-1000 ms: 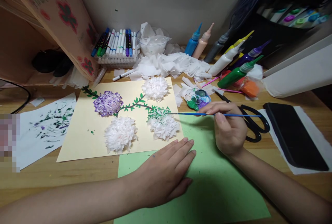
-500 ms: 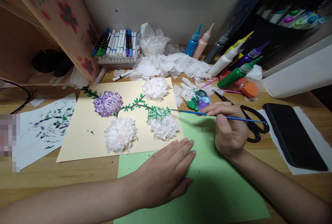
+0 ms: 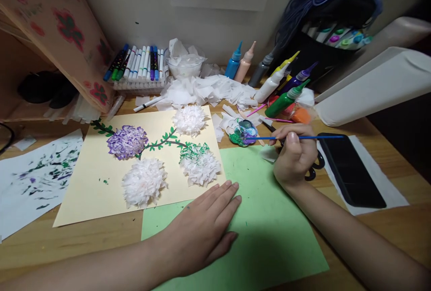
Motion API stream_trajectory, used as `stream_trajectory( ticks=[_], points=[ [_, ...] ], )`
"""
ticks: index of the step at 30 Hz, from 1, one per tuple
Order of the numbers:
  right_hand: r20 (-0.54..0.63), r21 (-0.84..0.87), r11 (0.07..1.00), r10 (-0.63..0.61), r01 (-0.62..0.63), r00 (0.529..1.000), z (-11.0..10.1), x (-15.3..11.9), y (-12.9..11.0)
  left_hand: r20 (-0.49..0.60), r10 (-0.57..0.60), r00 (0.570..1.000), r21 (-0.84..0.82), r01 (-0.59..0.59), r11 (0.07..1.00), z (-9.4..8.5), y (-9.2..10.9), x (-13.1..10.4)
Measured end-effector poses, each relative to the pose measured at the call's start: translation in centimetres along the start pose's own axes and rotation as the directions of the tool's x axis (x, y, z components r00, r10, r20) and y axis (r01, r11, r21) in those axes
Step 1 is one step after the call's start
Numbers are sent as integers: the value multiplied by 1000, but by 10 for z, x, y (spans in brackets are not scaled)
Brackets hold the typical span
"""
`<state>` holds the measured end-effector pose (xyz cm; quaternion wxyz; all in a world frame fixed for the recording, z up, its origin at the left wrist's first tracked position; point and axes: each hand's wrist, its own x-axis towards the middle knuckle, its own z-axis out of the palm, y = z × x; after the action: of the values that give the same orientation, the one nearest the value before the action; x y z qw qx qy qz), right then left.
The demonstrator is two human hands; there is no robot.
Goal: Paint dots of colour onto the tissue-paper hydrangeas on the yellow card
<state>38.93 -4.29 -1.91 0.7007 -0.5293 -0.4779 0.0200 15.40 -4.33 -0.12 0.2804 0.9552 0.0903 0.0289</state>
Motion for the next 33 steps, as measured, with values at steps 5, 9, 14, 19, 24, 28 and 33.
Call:
stream_trajectory(
  ticks=[5, 9, 14, 19, 24, 28, 33],
  points=[
    [11, -29, 1000, 8, -8, 1000, 0, 1, 0, -1, -5, 1000, 10, 5, 1000, 1, 0, -1],
    [-32, -7, 997, -76, 76, 997, 4, -3, -4, 8, -12, 1000, 9, 12, 1000, 1, 1, -1],
    [160, 121, 991, -85, 66, 983, 13, -18, -20, 17, -23, 1000, -3, 23, 1000, 0, 2, 0],
    [165, 140, 990, -4, -19, 986, 15, -22, -24, 24, -28, 999, -22, 28, 999, 1, 1, -1],
    [247, 172, 983, 14, -58, 969, 14, -22, -20, 23, -29, 999, -15, 29, 999, 1, 0, -2],
    [280, 166, 980, 56, -106, 958, 14, -24, -19, 22, -28, 999, -18, 29, 999, 2, 0, -2],
    [249, 195, 962, 143, -194, 958, 13, -23, -21, 20, -28, 999, -20, 29, 999, 2, 0, -1]
  ],
)
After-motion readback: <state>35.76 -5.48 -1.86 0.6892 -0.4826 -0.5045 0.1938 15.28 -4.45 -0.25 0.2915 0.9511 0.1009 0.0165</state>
